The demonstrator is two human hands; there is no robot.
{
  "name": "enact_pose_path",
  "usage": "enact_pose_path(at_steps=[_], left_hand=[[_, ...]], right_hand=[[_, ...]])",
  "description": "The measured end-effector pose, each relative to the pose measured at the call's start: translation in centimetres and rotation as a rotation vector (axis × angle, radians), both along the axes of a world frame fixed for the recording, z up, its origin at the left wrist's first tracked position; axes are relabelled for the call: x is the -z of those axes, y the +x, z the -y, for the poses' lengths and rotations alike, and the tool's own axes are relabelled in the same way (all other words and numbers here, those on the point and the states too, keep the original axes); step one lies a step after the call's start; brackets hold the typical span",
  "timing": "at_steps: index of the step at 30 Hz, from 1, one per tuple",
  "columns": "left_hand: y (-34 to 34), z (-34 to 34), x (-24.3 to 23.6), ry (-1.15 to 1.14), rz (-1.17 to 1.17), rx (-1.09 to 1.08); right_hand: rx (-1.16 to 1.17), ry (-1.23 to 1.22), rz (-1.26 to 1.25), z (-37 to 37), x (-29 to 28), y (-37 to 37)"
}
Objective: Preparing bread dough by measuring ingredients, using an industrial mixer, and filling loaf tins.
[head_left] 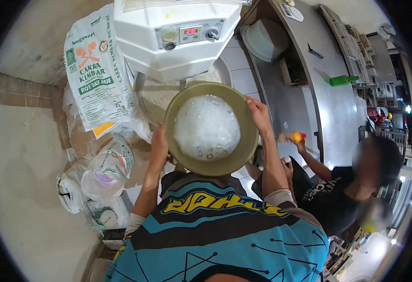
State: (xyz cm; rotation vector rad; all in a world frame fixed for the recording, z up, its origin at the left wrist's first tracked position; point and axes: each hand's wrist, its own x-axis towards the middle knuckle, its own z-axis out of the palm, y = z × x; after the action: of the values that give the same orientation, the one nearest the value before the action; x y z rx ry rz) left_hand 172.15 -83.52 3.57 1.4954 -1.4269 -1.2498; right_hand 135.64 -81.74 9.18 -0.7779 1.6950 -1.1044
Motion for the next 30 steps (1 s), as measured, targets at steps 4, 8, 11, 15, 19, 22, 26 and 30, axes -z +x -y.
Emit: enact_pose_path(at_steps=[4, 8, 11, 15, 19, 22, 26, 30], left_hand=[[1.8, 1.7, -2.1, 0.211, -0.167, 0.065], [1.8, 1.4, -1.1, 0.079, -0.137, 0.025], [2.6, 2.2, -1.7, -0.119, 0.121, 0.078], [5.1, 3.9, 2.7, 0.147, -0.108, 0.113], [2.8, 2.4, 2.6, 0.095, -0.164, 0.026], [4.4, 4.6, -0.6, 0.245, -0.289, 0.032], [2.7, 4.2, -1.2, 0.366, -0.383, -0.004], [1.6, 4.1, -1.8, 0.581, -0.528, -0.039]], right_hand=[[-0.101, -0.055, -0.132, -0.5, 1.7, 2.8], [0.05, -0.007, 0.072, -0.4, 0.8, 1.7], [0.042, -0.034, -0.03, -0.4, 1.4, 3.9], [0.053, -0.048, -0.051, -0.9, 2.1, 3.7], [0.076, 0.006, 0.005, -0.8, 0.6, 3.8], [0.071, 0.02, -0.035, -1.8, 0.1, 4.5], [0.043, 0.035, -0.097, -2.3, -1.0, 3.9], [0.018, 0.15, -0.045, -0.5, -4.2, 2.1]])
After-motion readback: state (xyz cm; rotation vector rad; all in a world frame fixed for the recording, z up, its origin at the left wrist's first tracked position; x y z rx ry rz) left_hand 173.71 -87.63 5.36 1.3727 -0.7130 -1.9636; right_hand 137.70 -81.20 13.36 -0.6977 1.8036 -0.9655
